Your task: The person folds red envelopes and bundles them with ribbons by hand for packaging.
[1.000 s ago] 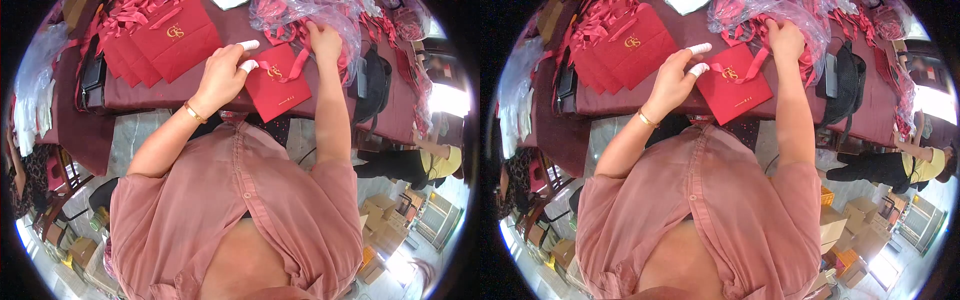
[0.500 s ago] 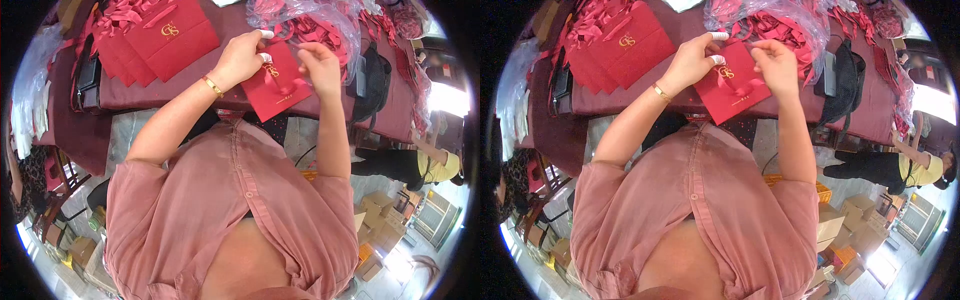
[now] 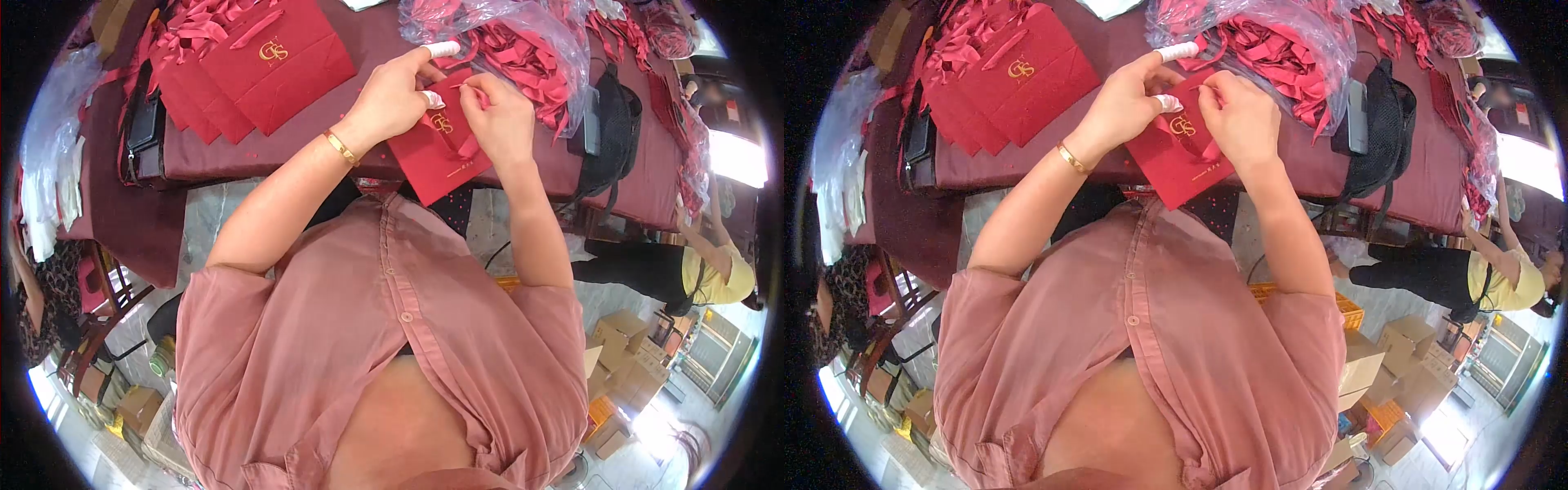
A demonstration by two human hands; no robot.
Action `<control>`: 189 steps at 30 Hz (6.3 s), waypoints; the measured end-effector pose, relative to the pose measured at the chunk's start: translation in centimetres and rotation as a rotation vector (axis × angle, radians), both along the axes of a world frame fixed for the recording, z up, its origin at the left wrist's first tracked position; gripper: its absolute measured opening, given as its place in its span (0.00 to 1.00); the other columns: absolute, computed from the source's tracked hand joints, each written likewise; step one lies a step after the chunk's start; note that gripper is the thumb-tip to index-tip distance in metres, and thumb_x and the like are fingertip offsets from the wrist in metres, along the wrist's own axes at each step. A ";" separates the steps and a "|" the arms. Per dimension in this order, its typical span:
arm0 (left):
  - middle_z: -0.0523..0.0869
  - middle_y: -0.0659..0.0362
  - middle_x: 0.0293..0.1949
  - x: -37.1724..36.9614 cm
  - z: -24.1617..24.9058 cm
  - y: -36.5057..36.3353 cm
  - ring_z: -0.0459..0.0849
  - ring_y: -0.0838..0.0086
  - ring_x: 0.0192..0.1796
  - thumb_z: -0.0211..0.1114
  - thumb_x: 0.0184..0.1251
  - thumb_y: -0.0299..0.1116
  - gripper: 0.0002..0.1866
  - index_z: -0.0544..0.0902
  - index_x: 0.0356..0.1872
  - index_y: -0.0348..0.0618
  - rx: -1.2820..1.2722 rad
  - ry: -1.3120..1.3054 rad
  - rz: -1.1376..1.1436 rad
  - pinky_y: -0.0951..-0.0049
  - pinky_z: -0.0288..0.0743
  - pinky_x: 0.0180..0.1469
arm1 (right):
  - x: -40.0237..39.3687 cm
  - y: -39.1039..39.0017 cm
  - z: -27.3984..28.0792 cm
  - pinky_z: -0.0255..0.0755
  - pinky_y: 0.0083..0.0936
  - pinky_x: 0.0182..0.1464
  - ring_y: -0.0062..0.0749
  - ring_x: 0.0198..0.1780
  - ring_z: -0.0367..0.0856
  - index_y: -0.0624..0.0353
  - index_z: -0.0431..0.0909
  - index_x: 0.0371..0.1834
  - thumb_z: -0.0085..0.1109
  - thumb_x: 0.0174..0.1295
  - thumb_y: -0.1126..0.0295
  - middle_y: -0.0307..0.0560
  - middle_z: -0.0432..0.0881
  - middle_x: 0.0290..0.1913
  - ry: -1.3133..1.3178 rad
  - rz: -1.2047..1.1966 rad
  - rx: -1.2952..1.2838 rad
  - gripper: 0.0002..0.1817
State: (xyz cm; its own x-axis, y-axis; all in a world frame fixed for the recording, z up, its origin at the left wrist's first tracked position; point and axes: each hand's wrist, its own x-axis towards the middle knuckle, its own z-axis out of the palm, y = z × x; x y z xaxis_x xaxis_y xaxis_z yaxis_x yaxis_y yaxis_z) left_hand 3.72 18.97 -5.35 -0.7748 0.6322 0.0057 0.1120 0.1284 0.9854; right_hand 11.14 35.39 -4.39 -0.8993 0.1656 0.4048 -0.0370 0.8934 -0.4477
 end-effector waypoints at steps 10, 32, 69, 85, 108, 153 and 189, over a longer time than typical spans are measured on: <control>0.86 0.61 0.41 1.1 1.1 -0.2 0.72 0.82 0.29 0.65 0.56 0.15 0.37 0.72 0.69 0.55 0.020 0.144 0.028 0.78 0.75 0.36 | 0.4 -1.1 2.7 0.76 0.45 0.35 0.51 0.31 0.83 0.56 0.82 0.26 0.61 0.55 0.60 0.52 0.83 0.26 -0.241 -0.141 -0.022 0.11; 0.82 0.63 0.43 0.8 0.2 -1.0 0.76 0.83 0.37 0.65 0.57 0.15 0.32 0.74 0.65 0.46 0.025 0.051 0.024 0.79 0.75 0.44 | -0.2 0.6 2.5 0.77 0.29 0.41 0.34 0.32 0.84 0.57 0.84 0.39 0.64 0.59 0.56 0.49 0.85 0.30 -0.298 -0.020 -0.342 0.15; 0.83 0.50 0.44 1.7 2.4 -5.4 0.81 0.54 0.49 0.66 0.60 0.25 0.16 0.79 0.50 0.39 -0.082 0.509 -0.179 0.59 0.74 0.53 | 1.3 4.8 -1.2 0.78 0.30 0.45 0.33 0.40 0.86 0.59 0.84 0.39 0.59 0.62 0.67 0.49 0.87 0.37 -0.077 0.015 -0.439 0.09; 0.75 0.64 0.38 3.0 3.0 -4.6 0.70 0.78 0.37 0.55 0.61 0.14 0.27 0.73 0.64 0.38 -0.204 0.282 -0.295 0.80 0.69 0.45 | 1.9 1.9 -2.5 0.76 0.42 0.38 0.46 0.37 0.84 0.55 0.81 0.29 0.57 0.56 0.65 0.47 0.84 0.30 0.103 -0.150 -0.199 0.07; 0.81 0.55 0.45 0.6 1.8 -4.4 0.81 0.71 0.46 0.53 0.74 0.31 0.29 0.59 0.74 0.48 0.055 0.312 0.086 0.71 0.74 0.54 | -0.3 1.1 -0.5 0.70 0.32 0.27 0.43 0.24 0.80 0.61 0.81 0.30 0.61 0.63 0.62 0.54 0.79 0.23 0.043 -0.018 -0.288 0.13; 0.80 0.50 0.41 2.0 0.8 -6.2 0.79 0.54 0.44 0.68 0.58 0.31 0.20 0.76 0.51 0.36 -0.371 0.732 0.280 0.57 0.75 0.47 | -8.0 4.0 -1.7 0.78 0.46 0.47 0.53 0.44 0.85 0.56 0.84 0.37 0.60 0.61 0.53 0.54 0.86 0.39 -0.239 -0.322 0.185 0.17; 0.84 0.59 0.41 1.4 0.7 -6.8 0.78 0.80 0.46 0.61 0.65 0.20 0.32 0.69 0.71 0.49 0.071 -0.190 0.131 0.78 0.73 0.52 | 0.0 -5.8 1.2 0.73 0.41 0.40 0.45 0.36 0.82 0.58 0.78 0.27 0.61 0.56 0.68 0.48 0.81 0.29 -0.101 0.254 0.039 0.06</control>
State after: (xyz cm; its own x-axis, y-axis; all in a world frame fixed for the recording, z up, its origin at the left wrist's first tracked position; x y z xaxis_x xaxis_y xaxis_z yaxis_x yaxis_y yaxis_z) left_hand 5.11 12.22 -4.69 -0.8416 0.5294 -0.1075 -0.0895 0.0596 0.9942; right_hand 11.15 29.57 -3.20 -0.9462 -0.0840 0.3125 -0.2186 0.8780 -0.4259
